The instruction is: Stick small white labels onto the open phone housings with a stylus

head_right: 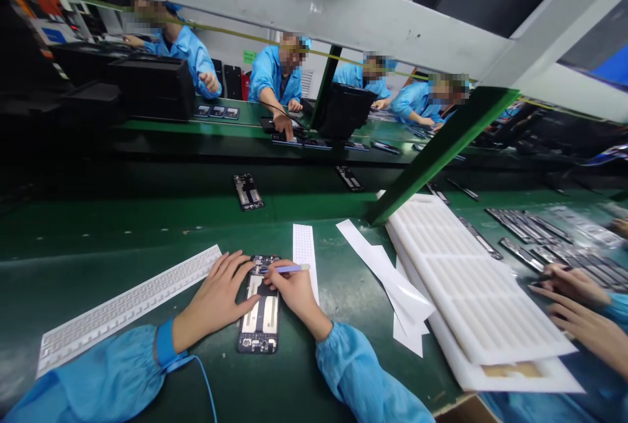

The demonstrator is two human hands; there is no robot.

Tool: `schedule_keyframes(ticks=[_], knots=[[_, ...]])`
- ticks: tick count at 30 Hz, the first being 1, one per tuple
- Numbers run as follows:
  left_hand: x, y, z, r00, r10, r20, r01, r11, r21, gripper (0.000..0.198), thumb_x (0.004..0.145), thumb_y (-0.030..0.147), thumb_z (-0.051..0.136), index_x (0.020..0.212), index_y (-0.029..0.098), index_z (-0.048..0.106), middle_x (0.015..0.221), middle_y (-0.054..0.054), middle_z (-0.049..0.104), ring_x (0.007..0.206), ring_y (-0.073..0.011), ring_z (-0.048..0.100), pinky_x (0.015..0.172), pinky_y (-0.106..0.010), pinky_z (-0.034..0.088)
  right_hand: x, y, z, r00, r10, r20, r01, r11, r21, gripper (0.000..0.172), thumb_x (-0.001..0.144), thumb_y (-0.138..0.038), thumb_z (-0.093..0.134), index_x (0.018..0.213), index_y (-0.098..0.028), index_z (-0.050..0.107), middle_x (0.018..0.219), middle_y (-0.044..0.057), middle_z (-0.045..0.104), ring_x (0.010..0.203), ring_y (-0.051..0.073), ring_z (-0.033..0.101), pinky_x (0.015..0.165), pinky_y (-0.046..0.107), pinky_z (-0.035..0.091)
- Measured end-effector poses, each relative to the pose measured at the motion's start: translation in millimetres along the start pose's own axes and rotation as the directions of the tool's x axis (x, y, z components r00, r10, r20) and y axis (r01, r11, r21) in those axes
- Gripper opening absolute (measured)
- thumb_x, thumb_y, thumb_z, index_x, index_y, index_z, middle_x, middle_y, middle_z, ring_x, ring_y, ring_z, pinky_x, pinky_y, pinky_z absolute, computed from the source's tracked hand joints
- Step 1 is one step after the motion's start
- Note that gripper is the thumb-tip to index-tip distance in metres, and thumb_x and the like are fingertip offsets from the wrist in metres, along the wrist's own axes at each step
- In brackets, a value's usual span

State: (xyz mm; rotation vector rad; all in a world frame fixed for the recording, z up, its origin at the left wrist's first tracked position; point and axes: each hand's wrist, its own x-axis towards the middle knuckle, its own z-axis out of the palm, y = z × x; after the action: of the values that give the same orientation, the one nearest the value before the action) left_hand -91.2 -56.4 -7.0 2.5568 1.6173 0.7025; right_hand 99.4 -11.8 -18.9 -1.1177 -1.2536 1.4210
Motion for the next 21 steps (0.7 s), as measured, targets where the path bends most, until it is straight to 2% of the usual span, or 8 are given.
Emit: schedule_keyframes(ticks=[3,5,7,9,11,15,18,21], knots=[[1.9,1.7,-3.3,0.999,0.036,-0.008,-0.036,0.999,0.014,0.040,0.086,0.037,0.062,0.123,0.023,0.058,0.127,-0.009,0.055,0.128,-0.0328,0.043,0.111,-0.057,0.031,0.6,-1.9,-0.2,0.999,-0.039,-0.019,0.039,0.999,-0.006,0.027,0.074,-0.041,0.077,0.079,-0.016,0.069,0.066,0.005,0.072,0.056,0.017,0.070,0.050,0.023,0.057],[0.5,4.5,-7.6,0.999,0.047,-0.020,-0.046,0.998,0.030,0.034,0.089,0.038,0.058,0.121,0.024,0.060,0.133,-0.009,0.051,0.131,-0.0337,0.040,0.111,-0.059,0.030,0.5,-4.4,-3.3,0.988,-0.105,-0.113,0.106,0.994,0.005,0.032,0.075,-0.047,0.077,0.079,-0.016,0.068,0.064,0.004,0.071,0.053,0.017,0.068,0.049,0.024,0.058],[-7.5,6.2,-13.9,0.998,0.040,-0.040,-0.039,0.999,0.024,0.036,0.090,0.041,0.057,0.120,0.022,0.059,0.140,-0.012,0.045,0.134,-0.0344,0.036,0.110,-0.059,0.032,-0.6,-7.4,-6.9,0.963,-0.155,-0.219,0.165,0.986,0.027,0.036,0.074,-0.050,0.078,0.081,-0.016,0.067,0.064,0.004,0.071,0.052,0.016,0.068,0.049,0.025,0.058],[-24.7,4.0,-22.2,0.998,0.026,-0.050,-0.025,1.000,0.017,0.037,0.090,0.041,0.057,0.119,0.019,0.057,0.141,-0.014,0.043,0.135,-0.0336,0.035,0.111,-0.056,0.033,-1.9,-10.5,-6.9,0.955,-0.161,-0.249,0.177,0.983,0.044,0.037,0.074,-0.050,0.079,0.084,-0.016,0.067,0.067,0.004,0.072,0.055,0.017,0.069,0.051,0.026,0.060],[-49.3,-3.6,-32.0,0.998,-0.020,-0.062,0.023,0.999,0.047,0.030,0.090,0.035,0.056,0.115,0.017,0.057,0.135,-0.013,0.048,0.133,-0.0312,0.038,0.112,-0.053,0.033,-2.3,-13.5,1.2,0.975,-0.135,-0.176,0.145,0.988,0.044,0.037,0.075,-0.049,0.078,0.088,-0.016,0.067,0.072,0.006,0.074,0.061,0.019,0.071,0.054,0.027,0.061],[-94.2,-29.1,-51.8,0.977,-0.156,-0.142,0.182,0.964,0.193,0.027,0.091,0.029,0.053,0.114,0.016,0.059,0.127,-0.014,0.054,0.127,-0.0309,0.045,0.110,-0.053,0.033,7.0,-17.6,43.3,0.990,-0.062,0.130,0.069,0.996,-0.048,0.033,0.079,-0.045,0.074,0.091,-0.015,0.069,0.075,0.008,0.075,0.068,0.021,0.074,0.057,0.027,0.061],[-101.5,-45.1,-58.8,0.974,-0.165,-0.152,0.201,0.945,0.258,0.040,0.092,0.035,0.053,0.129,0.019,0.055,0.141,-0.013,0.047,0.136,-0.0341,0.036,0.111,-0.055,0.030,27.5,-16.5,77.9,0.956,-0.099,0.276,0.149,0.974,-0.168,0.023,0.080,-0.038,0.071,0.085,-0.016,0.070,0.071,0.006,0.074,0.065,0.021,0.073,0.057,0.028,0.060],[-92.7,-52.3,-55.7,0.988,-0.135,-0.077,0.151,0.954,0.259,0.051,0.094,0.041,0.050,0.143,0.027,0.045,0.153,-0.008,0.035,0.142,-0.0339,0.026,0.113,-0.056,0.025,47.9,-10.9,95.6,0.933,-0.131,0.335,0.224,0.940,-0.255,0.016,0.080,-0.033,0.068,0.081,-0.017,0.070,0.065,0.004,0.073,0.060,0.021,0.071,0.058,0.029,0.059]])
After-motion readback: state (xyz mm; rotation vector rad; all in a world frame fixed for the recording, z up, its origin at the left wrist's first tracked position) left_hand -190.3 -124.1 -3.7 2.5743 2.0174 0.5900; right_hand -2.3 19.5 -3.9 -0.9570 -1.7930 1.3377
